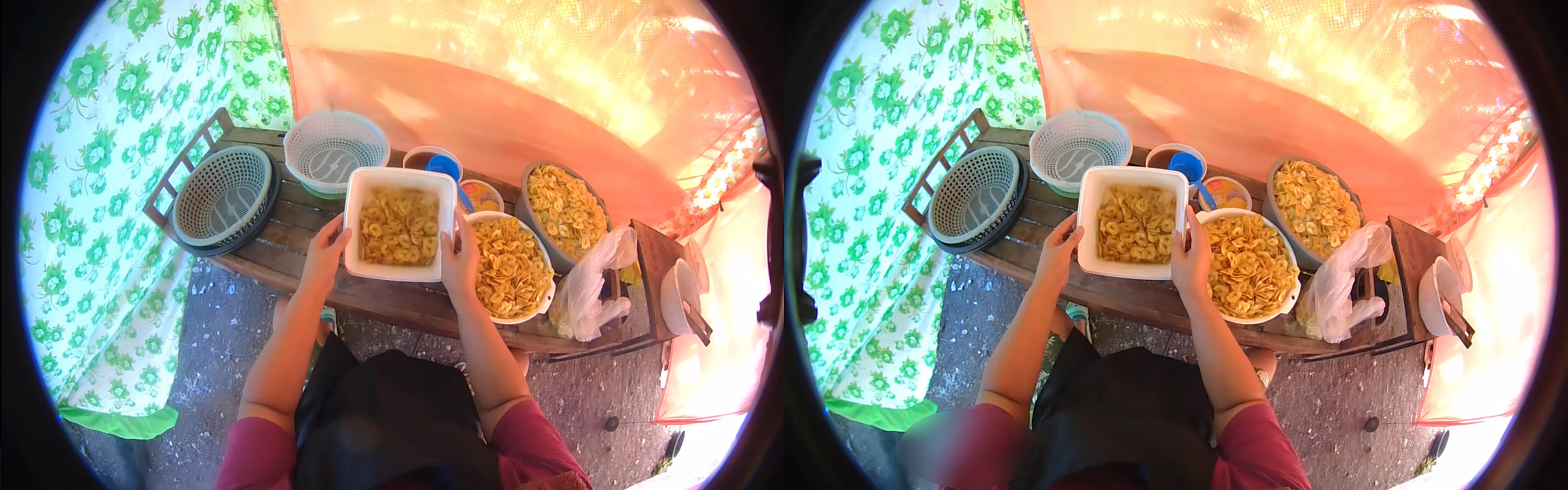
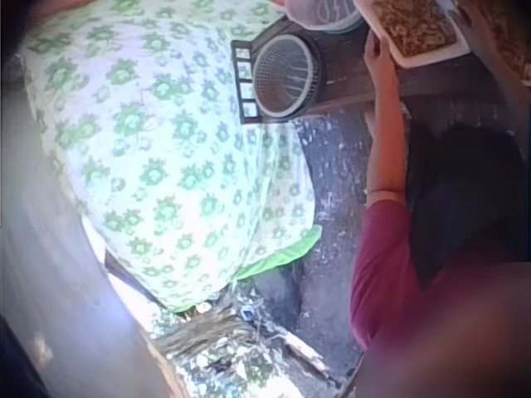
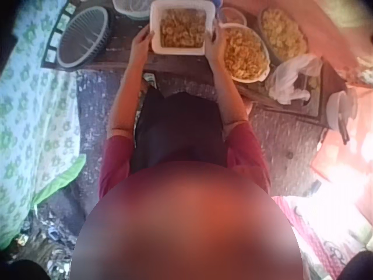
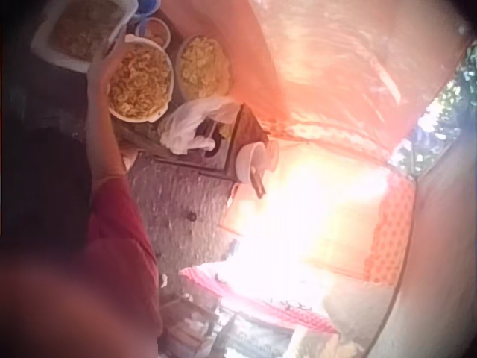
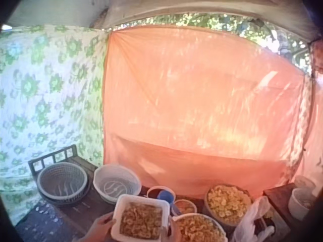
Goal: The person sorts yellow, chip-like food items by hand from a large bowl into a white rectangular container. They then pour the contents of the container into a colander and repeat the sorting process.
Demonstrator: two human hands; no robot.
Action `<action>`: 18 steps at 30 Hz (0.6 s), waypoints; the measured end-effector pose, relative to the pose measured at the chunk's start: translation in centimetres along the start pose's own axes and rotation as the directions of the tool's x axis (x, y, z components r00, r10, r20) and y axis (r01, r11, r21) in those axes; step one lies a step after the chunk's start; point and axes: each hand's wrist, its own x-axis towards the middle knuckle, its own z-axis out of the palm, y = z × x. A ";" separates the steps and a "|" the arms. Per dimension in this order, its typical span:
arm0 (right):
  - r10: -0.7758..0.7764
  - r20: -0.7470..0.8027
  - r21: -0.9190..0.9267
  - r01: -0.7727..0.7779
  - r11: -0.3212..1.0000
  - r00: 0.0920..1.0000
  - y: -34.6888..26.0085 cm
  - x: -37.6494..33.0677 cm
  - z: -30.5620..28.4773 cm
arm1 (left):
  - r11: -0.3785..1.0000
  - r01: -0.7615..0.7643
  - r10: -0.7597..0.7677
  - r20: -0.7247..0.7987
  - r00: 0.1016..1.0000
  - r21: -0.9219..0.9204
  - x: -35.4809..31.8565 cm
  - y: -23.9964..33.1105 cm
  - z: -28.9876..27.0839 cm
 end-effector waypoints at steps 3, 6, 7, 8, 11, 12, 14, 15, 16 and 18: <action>0.246 0.182 -0.193 -0.210 0.958 0.952 -0.4 0.4 -0.3 | 0.997 0.051 -0.053 0.030 0.998 0.050 0.2 -0.1 -0.2; 0.251 0.151 -0.104 -0.237 0.966 0.956 -0.7 0.6 -0.5 | 0.997 0.063 -0.064 0.026 0.998 0.048 0.3 -0.3 -0.2; 0.264 0.116 -0.094 -0.253 0.963 0.958 -0.8 0.6 -0.5 | 0.999 -0.001 0.000 0.029 1.000 0.035 0.5 -0.3 -0.2; 0.182 0.066 -0.012 -0.181 0.983 0.981 -0.8 0.4 -0.4 | 0.999 -0.039 0.038 0.033 0.999 0.024 0.3 -0.3 -0.2; 0.226 0.178 -0.177 -0.195 0.965 0.958 -0.8 0.6 -0.3 | 0.997 0.072 -0.072 0.022 0.997 0.009 0.1 0.0 0.0; 0.256 0.183 -0.079 -0.245 0.966 0.949 -0.8 0.7 -0.3 | 0.997 0.071 -0.071 0.035 0.997 -0.013 0.3 0.3 0.1; 0.129 0.071 -0.004 -0.129 0.992 0.989 -0.7 0.7 -0.2 | 1.000 0.001 -0.001 0.017 1.000 -0.005 0.1 0.5 0.2; 0.116 0.025 0.025 -0.117 0.993 0.993 -0.7 0.8 -0.3 | 1.000 0.018 -0.018 0.002 1.000 0.005 0.0 0.7 0.2; 0.036 -0.020 0.068 -0.035 0.997 0.999 -0.7 0.8 -0.2 | 0.999 -0.038 0.038 0.035 0.999 0.002 0.1 0.8 0.2; 0.232 0.158 -0.048 -0.227 0.973 0.960 -0.6 0.8 -0.3 | 0.999 0.003 -0.005 0.058 0.998 0.035 0.1 0.8 0.2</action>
